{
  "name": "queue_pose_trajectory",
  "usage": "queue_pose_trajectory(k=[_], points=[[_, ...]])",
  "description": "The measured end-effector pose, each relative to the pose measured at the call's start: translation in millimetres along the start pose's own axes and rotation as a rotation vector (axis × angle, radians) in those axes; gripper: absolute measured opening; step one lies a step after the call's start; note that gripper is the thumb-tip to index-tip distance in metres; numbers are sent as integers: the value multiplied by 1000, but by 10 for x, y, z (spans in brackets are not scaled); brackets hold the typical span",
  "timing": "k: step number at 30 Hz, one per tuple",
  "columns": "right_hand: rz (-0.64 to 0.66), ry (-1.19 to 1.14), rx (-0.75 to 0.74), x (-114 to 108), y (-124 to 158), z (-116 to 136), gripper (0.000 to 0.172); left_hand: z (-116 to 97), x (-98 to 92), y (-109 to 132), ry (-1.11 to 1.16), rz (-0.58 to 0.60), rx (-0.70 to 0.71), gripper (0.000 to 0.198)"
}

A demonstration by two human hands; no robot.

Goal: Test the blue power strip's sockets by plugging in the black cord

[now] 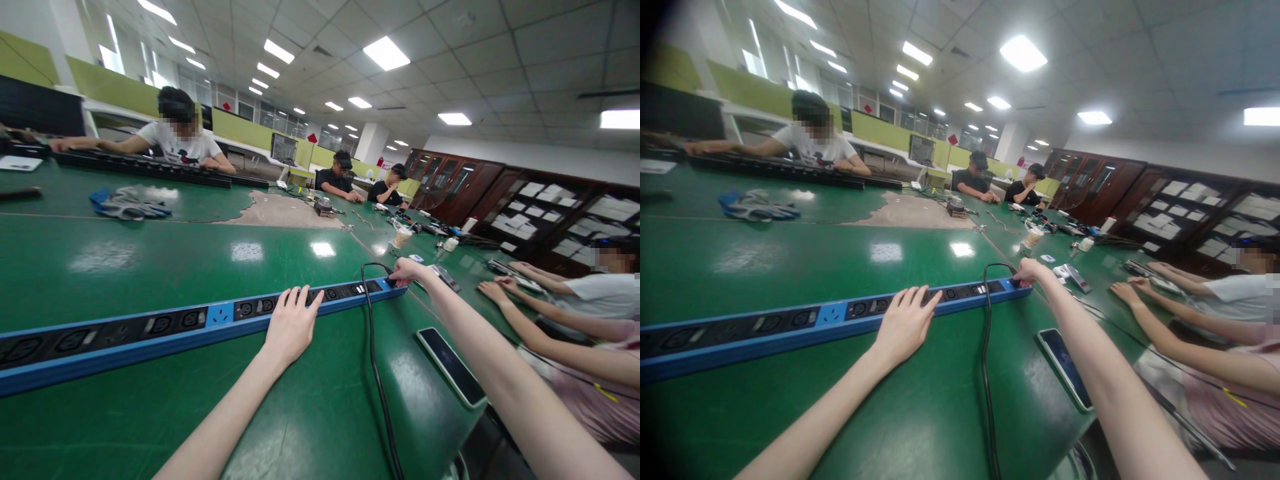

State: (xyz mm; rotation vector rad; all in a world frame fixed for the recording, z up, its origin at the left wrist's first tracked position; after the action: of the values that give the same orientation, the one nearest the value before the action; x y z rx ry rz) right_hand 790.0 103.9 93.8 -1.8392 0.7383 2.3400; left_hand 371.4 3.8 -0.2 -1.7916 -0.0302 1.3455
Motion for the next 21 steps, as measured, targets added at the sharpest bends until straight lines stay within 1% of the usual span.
queue_pose_trajectory(k=[2,6,10,13,15,18,21], points=[[1,31,-29,-26,81,64,38,2,3,-1,-2,1,5,56],[-43,63,-67,-85,228,174,39,8,-1,-2,-9,2,10,55],[-65,95,-96,-77,288,170,38,8,-13,2,2,-1,8,55],[-101,144,-86,-41,240,102,39,9,-18,5,13,-7,3,56],[-191,204,-64,-3,177,36,39,10,-18,7,15,-11,4,57],[-355,247,-73,110,88,-65,39,10,-14,10,10,-13,4,56],[-444,235,-63,253,32,-172,38,9,-10,14,12,-16,0,55]])
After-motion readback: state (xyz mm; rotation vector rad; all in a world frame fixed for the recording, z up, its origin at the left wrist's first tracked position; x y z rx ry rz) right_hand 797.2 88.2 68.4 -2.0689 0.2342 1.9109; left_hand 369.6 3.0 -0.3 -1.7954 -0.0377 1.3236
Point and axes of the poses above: each hand's wrist, its own y-axis away from the middle knuckle, its own x-axis out of the palm, z = x × y, the point moved 4 cm from there along -y, towards the middle knuckle, and after that the axes turned 3 degrees about -y, right-handed, at the moved point
